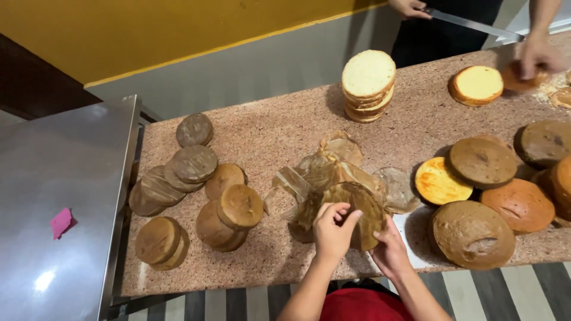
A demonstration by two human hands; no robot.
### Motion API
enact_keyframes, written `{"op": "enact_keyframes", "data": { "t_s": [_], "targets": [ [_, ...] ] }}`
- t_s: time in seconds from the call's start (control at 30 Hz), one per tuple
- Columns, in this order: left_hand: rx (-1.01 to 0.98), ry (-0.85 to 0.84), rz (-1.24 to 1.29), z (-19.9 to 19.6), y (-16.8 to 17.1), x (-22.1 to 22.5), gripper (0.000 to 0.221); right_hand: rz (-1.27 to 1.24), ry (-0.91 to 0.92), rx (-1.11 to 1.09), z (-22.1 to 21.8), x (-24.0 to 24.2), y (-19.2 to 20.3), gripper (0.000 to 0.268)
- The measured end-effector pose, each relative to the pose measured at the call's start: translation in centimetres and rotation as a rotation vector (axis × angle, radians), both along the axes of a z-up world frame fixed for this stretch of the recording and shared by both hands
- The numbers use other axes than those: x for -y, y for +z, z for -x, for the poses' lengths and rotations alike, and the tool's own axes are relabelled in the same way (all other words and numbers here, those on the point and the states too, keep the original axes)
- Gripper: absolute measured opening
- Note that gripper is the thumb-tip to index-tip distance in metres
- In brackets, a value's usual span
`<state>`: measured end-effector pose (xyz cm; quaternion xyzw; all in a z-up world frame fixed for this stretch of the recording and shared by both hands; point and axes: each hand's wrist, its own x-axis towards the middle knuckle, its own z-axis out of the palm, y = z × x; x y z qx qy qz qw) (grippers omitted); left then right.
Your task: The person peels parchment paper off round baked cake layers one at a time and stacks the peeled cakes on the table, placing the discarded paper in a pile. Another worker at the far side of the table trims cake layers with a long knife.
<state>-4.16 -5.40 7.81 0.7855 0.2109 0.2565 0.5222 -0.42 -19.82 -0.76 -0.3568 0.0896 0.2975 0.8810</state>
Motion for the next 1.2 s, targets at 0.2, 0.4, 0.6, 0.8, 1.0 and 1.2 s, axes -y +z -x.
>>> {"op": "enact_keyframes", "data": {
  "t_s": [0.2, 0.4, 0.6, 0.8, 1.0, 1.2],
  "targets": [
    [-0.070, -0.113, 0.592, -1.2, -6.9, -1.1, 0.011, 0.050, -0.024, 0.191, 0.3, 2.0, -7.3, 0.054],
    [-0.036, -0.517, 0.140, 1.9, -6.2, -1.9, 0.013, -0.088, 0.006, -0.418, -0.8, 0.3, 1.8, 0.060],
    [-0.086, 0.113, 0.504, 9.6, -10.5, -9.5, 0.025, -0.125, -0.046, -0.387, -3.2, 3.2, -1.3, 0.075],
    [-0.401, 0.088, 0.226, 4.7, 1.3, -6.8, 0.024, -0.297, 0.050, -0.292, -2.5, 3.1, -1.9, 0.075],
    [-0.198, -0.185, -0.139, 2.2, -1.3, -0.5, 0.020, -0.269, 0.012, -0.096, -1.2, 2.3, -5.0, 0.067],
    [-0.158, -0.161, -0.196, 1.9, -2.2, -0.4, 0.009, -0.112, -0.084, -0.006, 0.1, 1.5, 0.8, 0.073]
  ]
}}
